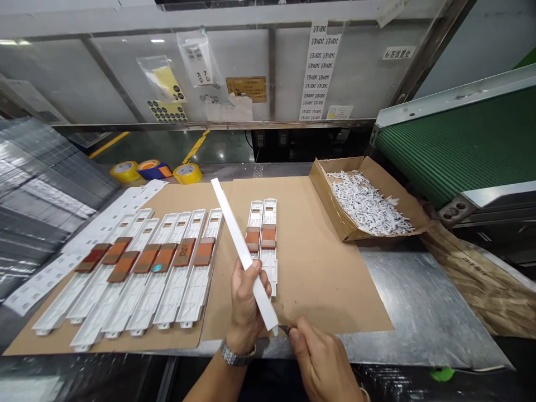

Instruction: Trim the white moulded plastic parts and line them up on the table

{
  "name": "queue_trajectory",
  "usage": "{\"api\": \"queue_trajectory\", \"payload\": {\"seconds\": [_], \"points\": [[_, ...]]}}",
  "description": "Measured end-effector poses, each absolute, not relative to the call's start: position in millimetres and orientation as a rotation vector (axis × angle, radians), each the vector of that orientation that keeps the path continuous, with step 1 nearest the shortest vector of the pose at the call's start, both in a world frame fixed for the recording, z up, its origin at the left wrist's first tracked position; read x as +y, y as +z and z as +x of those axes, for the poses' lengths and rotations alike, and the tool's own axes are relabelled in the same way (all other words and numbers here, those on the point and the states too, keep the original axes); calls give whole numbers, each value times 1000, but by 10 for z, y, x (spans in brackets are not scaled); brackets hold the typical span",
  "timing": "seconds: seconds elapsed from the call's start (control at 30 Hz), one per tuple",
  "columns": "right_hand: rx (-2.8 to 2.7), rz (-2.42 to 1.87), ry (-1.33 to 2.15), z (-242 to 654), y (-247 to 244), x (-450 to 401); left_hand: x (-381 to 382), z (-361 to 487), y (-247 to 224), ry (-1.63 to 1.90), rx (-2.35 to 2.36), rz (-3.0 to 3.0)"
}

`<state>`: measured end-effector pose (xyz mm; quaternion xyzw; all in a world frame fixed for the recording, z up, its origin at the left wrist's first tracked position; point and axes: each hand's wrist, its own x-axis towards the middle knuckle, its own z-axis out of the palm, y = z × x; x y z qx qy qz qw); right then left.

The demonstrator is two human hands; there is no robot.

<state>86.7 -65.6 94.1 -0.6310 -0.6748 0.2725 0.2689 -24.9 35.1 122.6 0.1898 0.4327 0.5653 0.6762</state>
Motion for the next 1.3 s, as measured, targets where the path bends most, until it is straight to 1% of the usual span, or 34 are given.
{"api": "queue_trajectory", "payload": {"seconds": [0.4,0.7,0.9,1.3], "points": [[-1862,-1696,611,851,965,-635,342,-239,1221,1255,1001,449],[-2002,-1660,601,829,885,-690,357,-238,1216,1280,1001,448],[-1873,-1663,652,871,897,-688,349,-240,1226,1284,981,444],[-1853,-1692,556,836,926,-638,333,-226,1217,1236,1012,447]]}}
